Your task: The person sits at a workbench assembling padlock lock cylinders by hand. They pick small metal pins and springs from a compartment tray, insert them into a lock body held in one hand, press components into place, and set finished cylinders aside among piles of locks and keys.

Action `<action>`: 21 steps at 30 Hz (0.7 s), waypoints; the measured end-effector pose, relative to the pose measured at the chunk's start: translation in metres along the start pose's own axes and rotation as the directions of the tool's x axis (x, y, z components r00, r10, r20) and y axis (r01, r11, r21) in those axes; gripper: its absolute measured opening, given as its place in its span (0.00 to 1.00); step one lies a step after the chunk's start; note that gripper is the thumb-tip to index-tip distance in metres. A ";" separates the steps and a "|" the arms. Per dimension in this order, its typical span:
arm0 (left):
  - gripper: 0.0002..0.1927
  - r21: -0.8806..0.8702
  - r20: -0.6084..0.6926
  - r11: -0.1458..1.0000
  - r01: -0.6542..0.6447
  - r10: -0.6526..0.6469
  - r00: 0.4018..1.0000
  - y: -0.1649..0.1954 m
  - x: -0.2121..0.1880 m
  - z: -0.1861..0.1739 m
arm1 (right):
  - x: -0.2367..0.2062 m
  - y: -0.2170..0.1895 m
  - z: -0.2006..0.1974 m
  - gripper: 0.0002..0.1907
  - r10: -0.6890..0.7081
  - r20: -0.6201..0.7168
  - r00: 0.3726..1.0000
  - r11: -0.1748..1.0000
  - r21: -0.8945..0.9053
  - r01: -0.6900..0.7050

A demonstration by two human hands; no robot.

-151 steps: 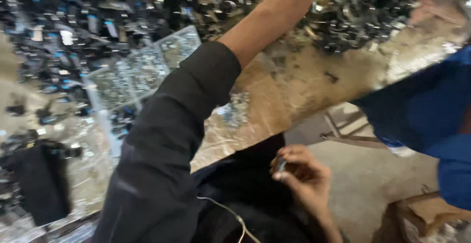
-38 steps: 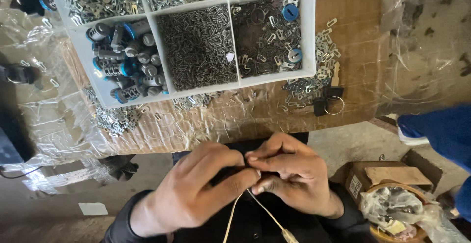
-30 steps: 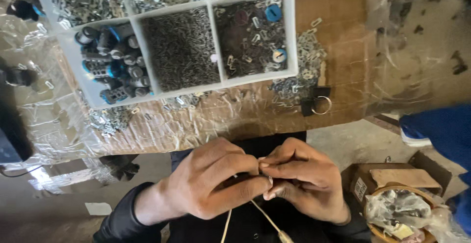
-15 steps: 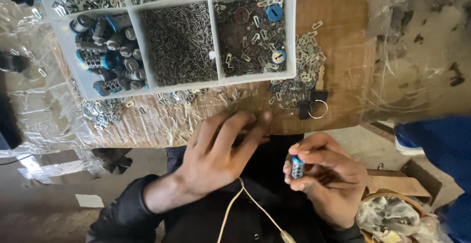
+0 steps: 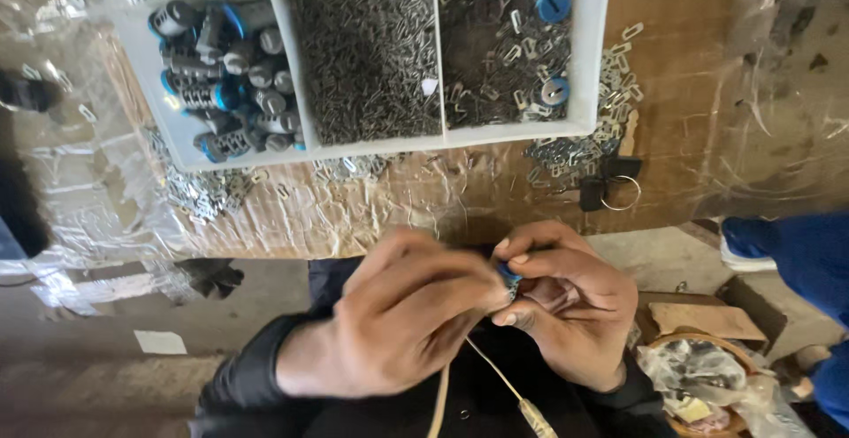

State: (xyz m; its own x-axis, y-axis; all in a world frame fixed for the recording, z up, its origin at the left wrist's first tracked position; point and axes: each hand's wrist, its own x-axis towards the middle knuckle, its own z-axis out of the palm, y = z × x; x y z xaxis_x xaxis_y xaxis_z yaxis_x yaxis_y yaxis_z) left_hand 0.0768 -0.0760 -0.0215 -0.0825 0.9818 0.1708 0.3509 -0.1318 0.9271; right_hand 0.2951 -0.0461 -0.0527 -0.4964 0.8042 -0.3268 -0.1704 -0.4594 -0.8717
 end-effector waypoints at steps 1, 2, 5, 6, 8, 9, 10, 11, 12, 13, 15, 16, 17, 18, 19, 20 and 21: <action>0.16 0.017 0.006 1.000 -0.027 0.026 1.000 0.001 0.004 0.002 | -0.002 0.000 0.000 0.17 0.007 -0.032 0.999 1.000 -0.012 -0.007; 0.16 0.086 0.035 0.991 -0.104 0.102 0.994 0.000 0.007 0.002 | -0.003 0.000 -0.001 0.17 0.005 -0.068 0.998 1.000 -0.022 -0.007; 0.17 0.210 0.159 0.937 -0.280 0.250 0.955 0.001 0.010 -0.009 | -0.003 -0.001 -0.002 0.17 -0.029 -0.066 0.997 0.996 -0.083 0.024; 0.17 0.228 0.189 0.927 -0.299 0.259 0.947 0.001 0.009 -0.014 | -0.003 -0.001 -0.002 0.16 -0.052 -0.021 0.998 0.987 -0.153 0.048; 0.16 0.199 0.207 0.942 -0.269 0.228 0.952 0.002 0.007 -0.022 | 0.000 -0.002 -0.001 0.14 -0.089 0.080 0.993 0.954 -0.281 0.108; 0.16 0.146 0.198 0.966 -0.213 0.182 0.963 0.002 0.005 -0.024 | 0.002 -0.002 0.001 0.15 -0.055 0.096 0.994 0.985 -0.158 0.070; 0.16 0.089 0.198 0.983 -0.160 0.140 0.970 0.003 0.004 -0.026 | 0.004 -0.001 0.003 0.15 -0.027 0.109 0.994 0.999 -0.033 0.031; 0.16 0.032 0.167 0.993 -0.112 0.105 0.980 0.004 0.002 -0.026 | 0.005 -0.001 0.004 0.16 0.004 0.125 0.992 0.996 0.091 -0.016; 0.15 -0.021 0.131 0.998 -0.060 0.062 0.989 0.004 0.000 -0.026 | 0.006 0.000 0.006 0.16 -0.004 0.113 0.994 0.995 0.095 -0.007; 0.15 -0.070 0.096 0.998 -0.011 0.018 0.995 0.005 -0.003 -0.026 | 0.007 0.000 0.008 0.16 -0.015 0.105 0.994 0.995 0.103 0.004; 0.14 -0.002 0.045 1.000 0.001 -0.001 0.999 0.006 -0.008 -0.026 | 0.008 0.001 0.009 0.17 -0.031 0.105 0.994 0.995 0.101 0.020; 0.14 0.029 0.018 1.000 0.008 -0.008 1.000 0.005 -0.010 -0.026 | 0.008 0.001 0.010 0.17 -0.031 0.116 0.993 0.996 0.091 0.020; 0.14 0.036 0.031 0.999 -0.011 0.009 0.999 0.005 -0.012 -0.026 | 0.008 0.000 0.010 0.18 -0.030 0.126 0.992 0.997 0.079 0.020; 0.14 0.040 0.041 0.999 -0.028 0.027 0.999 0.003 -0.013 -0.025 | 0.008 0.000 0.010 0.17 -0.022 0.119 0.993 0.997 0.078 0.012; 0.14 0.046 0.046 0.998 -0.043 0.041 0.998 0.002 -0.014 -0.024 | 0.008 0.000 0.010 0.17 -0.011 0.118 0.993 0.997 0.077 0.002; 0.14 0.058 0.035 0.996 -0.068 0.066 0.997 0.001 -0.014 -0.023 | 0.008 0.000 0.010 0.17 -0.003 0.120 0.993 0.997 0.078 -0.007; 0.14 0.068 0.029 0.993 -0.093 0.091 0.995 0.000 -0.013 -0.021 | 0.008 -0.001 0.011 0.17 -0.015 0.125 0.992 0.999 0.045 0.009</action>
State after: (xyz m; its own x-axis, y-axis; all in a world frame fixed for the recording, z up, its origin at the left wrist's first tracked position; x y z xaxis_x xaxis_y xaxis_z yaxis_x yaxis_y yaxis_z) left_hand 0.0580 -0.0920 -0.0164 -0.0234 0.9693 0.2448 0.4200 -0.2127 0.8822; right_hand 0.2820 -0.0432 -0.0509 -0.5966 0.7574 -0.2653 -0.2131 -0.4682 -0.8575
